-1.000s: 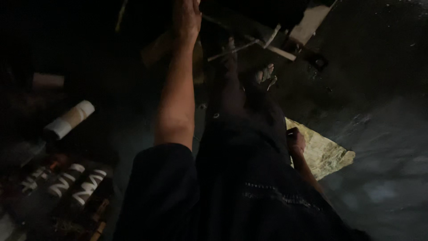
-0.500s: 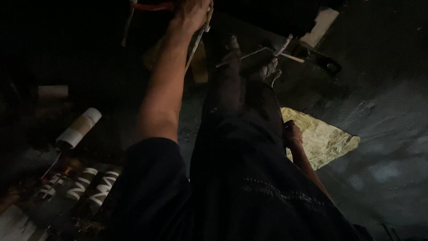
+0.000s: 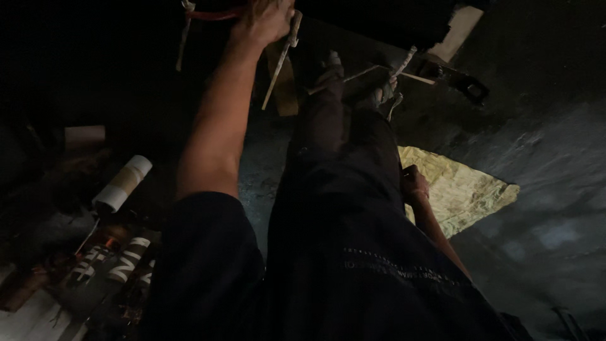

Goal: The person sits on the floor of a dark workshop and uses red-handled pliers to cut pieces of wire and bend and twist the wire onto a wooden jig frame, working piece by piece and adjusting the wires on the frame.

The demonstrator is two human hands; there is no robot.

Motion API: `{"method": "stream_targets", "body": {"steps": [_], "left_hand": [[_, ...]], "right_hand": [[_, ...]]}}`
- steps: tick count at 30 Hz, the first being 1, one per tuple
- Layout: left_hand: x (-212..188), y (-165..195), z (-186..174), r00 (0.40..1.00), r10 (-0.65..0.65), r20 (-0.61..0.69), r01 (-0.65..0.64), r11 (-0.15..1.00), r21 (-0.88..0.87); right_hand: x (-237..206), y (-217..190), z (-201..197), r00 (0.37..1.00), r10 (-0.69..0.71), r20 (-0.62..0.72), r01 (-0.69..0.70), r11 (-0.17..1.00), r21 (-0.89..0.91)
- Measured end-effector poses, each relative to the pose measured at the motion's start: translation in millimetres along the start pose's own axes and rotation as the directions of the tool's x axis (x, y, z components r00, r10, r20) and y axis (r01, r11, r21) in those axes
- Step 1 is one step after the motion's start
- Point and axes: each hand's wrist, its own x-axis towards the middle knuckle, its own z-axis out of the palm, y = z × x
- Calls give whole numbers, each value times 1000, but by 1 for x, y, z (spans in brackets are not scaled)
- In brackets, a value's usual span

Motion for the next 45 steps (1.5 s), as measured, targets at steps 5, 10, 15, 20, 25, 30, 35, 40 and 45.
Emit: {"method": "stream_targets", "body": {"steps": [5,10,15,20,25,30,35,40,45], "left_hand": [[-21,43,10,995,17,97,17,941,-339],[-65,58,24,970,-178,165,219,937,-272],[-69,21,20,947,-218,-235,137,938,-317],[-74,-3,1,830,-338,-443,293,941,-169],[-84,-24,-15,858,-359,-367,261,921,-290],[-69,-32,-4,836,-547,-49,361,614,-702],[-66,-39,4,982,-61,-178,103,967,234],[-79,-39,-21,986,-135,98,108,963,248],[-86,1,-96,998,6,59,-15,987,159]], "right_hand": [[-2,-4,-3,997,-75,-23,75,997,4],[-3,-7,-3,999,-41,15,42,997,-57],[5,-2,-4,987,-158,7,158,975,-160],[1,7,-8,993,-122,8,121,972,-200],[-7,1,-10,994,-104,-28,98,981,-166],[-7,10,-15,994,20,106,-12,997,-77],[-25,6,-30,995,-103,5,103,988,-116],[-51,-30,-61,978,-185,-96,193,978,79],[-74,-65,-88,837,-407,-366,484,862,149]]}}
